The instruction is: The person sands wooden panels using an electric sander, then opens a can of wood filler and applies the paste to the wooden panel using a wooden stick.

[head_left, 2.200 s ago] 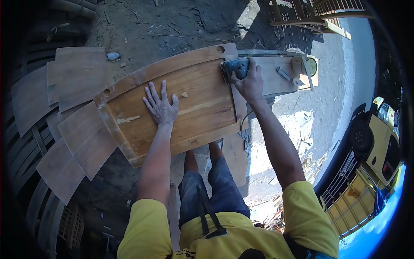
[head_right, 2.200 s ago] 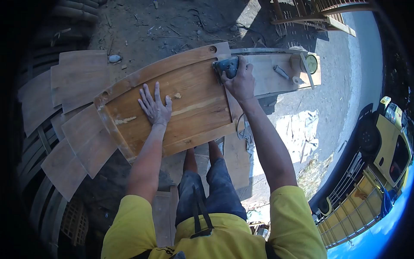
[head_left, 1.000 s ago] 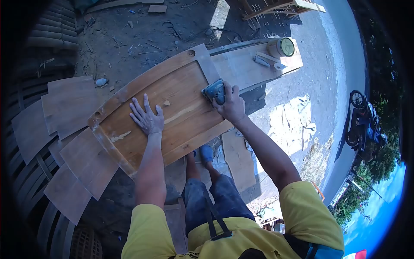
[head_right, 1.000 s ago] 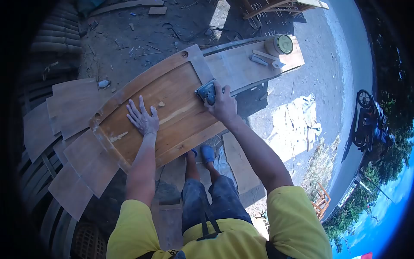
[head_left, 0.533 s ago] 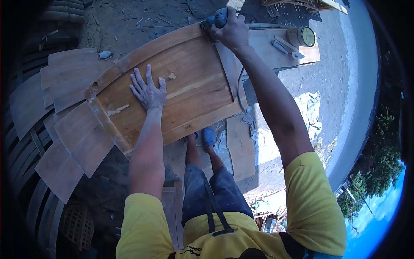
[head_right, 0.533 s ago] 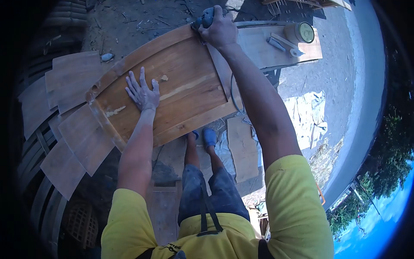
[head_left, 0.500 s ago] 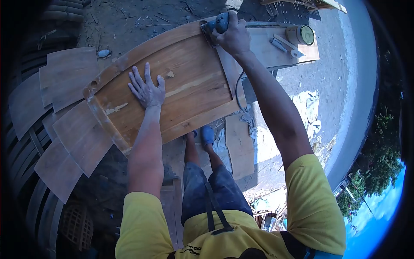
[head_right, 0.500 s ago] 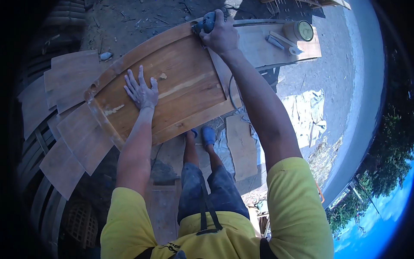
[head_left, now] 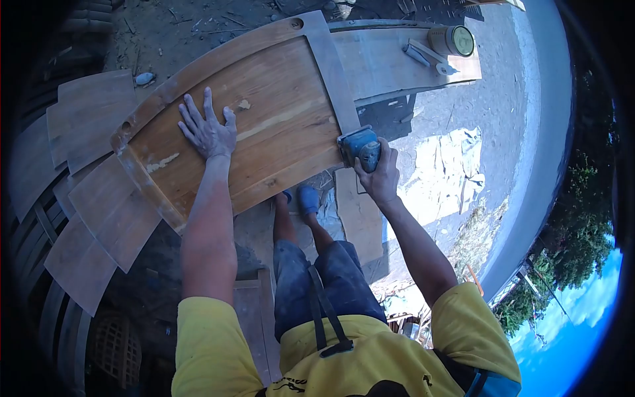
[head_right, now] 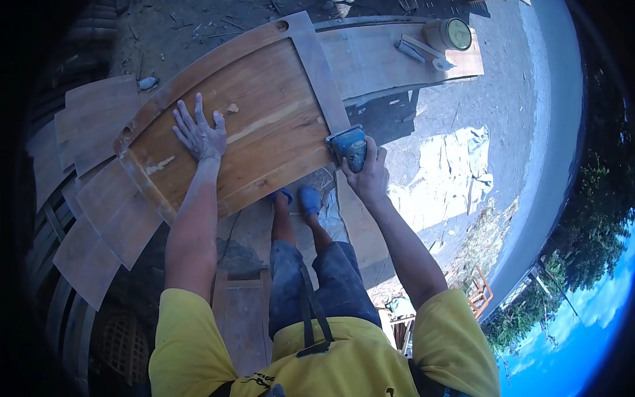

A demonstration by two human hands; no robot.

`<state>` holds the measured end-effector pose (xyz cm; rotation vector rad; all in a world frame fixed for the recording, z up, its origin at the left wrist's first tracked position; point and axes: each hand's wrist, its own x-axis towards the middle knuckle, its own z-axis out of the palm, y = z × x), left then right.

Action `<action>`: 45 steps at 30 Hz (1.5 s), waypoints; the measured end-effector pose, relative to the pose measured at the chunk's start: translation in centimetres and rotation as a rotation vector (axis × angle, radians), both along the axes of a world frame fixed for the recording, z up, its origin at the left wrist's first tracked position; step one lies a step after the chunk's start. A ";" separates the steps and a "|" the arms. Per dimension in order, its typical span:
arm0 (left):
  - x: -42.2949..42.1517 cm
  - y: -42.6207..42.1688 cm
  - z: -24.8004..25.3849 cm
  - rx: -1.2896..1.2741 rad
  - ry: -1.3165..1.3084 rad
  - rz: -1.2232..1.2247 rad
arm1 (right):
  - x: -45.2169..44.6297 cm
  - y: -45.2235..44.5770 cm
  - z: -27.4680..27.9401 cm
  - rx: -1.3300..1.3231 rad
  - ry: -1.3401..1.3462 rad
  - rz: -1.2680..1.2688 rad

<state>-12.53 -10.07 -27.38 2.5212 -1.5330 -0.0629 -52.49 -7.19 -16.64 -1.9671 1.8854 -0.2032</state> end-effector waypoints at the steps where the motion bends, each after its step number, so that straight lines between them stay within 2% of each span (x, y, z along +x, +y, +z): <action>1: 0.1 -0.1 -0.1 -0.003 -0.007 -0.006 | 1.2 -1.9 0.1 -0.007 -0.009 0.002; 7: 0.0 -0.1 -0.6 0.014 -0.038 -0.028 | 8.7 -16.2 0.1 -0.040 0.019 -0.020; 11: 0.3 0.2 -0.8 0.011 -0.037 -0.019 | 10.4 -20.9 -0.6 -0.120 -0.029 0.009; 13: 0.2 -0.2 -0.7 0.017 -0.027 -0.016 | 8.9 -18.5 -0.4 -0.085 -0.036 0.025; 20: 0.3 -0.1 -0.3 0.056 -0.017 -0.004 | -1.1 -0.4 0.6 0.021 0.006 0.034; 27: 0.3 0.0 -0.4 0.036 -0.011 -0.015 | 0.2 -1.7 0.4 0.005 0.027 0.001; 31: 0.3 -0.2 -0.4 0.039 -0.045 -0.011 | -0.9 1.0 0.2 0.018 0.008 0.024; 35: 0.3 0.2 0.1 0.034 -0.025 -0.014 | -1.6 0.2 0.2 -0.076 0.004 -0.168; 37: -0.1 -0.4 0.4 0.008 -0.023 -0.027 | -4.5 0.7 -1.8 -0.109 -0.183 -0.551; 40: 0.7 -0.5 1.4 0.075 -0.097 -0.018 | -4.4 2.7 3.6 0.102 -0.475 -0.989; 41: 1.4 -0.6 1.5 0.034 0.002 -0.066 | -5.0 3.9 4.8 0.171 -0.538 -1.097; 42: 2.1 -1.8 1.6 -0.007 0.104 -0.124 | -5.5 5.2 5.4 0.199 -0.558 -1.140; 45: 2.9 -8.5 4.8 -0.125 0.074 -0.285 | -6.7 8.4 6.5 0.236 -0.560 -1.218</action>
